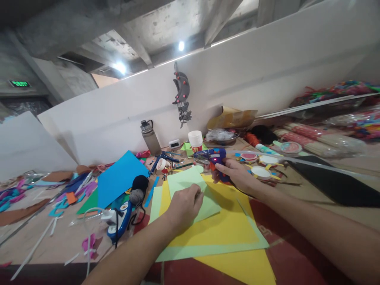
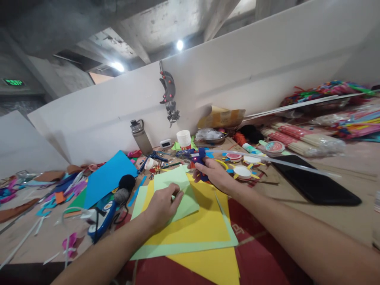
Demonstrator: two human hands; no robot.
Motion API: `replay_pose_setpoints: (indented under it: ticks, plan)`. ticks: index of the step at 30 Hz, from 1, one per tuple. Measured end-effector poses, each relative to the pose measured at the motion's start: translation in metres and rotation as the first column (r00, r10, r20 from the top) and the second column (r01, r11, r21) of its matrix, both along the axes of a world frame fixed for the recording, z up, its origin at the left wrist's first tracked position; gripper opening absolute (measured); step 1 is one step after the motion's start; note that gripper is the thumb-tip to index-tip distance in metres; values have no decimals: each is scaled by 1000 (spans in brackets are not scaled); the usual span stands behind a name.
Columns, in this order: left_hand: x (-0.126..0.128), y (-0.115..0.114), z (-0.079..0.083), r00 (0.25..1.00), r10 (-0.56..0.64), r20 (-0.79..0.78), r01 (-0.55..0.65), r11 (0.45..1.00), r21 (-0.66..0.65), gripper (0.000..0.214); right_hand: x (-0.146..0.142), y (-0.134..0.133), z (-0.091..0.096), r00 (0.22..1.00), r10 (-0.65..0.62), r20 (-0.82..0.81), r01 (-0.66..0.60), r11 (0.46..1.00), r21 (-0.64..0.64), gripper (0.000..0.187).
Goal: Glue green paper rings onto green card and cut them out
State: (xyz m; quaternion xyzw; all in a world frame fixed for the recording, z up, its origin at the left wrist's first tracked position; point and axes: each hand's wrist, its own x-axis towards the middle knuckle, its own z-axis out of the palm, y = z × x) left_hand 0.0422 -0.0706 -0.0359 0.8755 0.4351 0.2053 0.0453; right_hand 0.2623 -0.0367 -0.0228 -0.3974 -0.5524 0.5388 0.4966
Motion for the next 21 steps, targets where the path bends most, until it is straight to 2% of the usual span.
replay_pose_setpoints:
  ticks: [5, 9, 11, 15, 21]
  plan:
    - [1, -1, 2, 985, 68, -157, -57, 996, 74, 17, -17, -7, -11, 990, 122, -77, -125, 991, -44, 41]
    - [5, -3, 4, 962, 100, -255, -91, 995, 47, 17, -21, -4, -23, 988, 129, -79, -134, 989, -59, 39]
    - [7, -6, 5, 962, 102, -254, -98, 995, 32, 16, -22, -3, -26, 986, 115, -117, -124, 990, -70, 37]
    - [8, -13, 6, 982, 122, -143, -126, 992, -22, 28, -23, -4, -26, 978, 83, -192, -104, 989, -103, 36]
    - [5, -13, 6, 977, 104, -188, -113, 993, -38, 15, -19, -2, -23, 993, 52, -110, -58, 997, -55, 38]
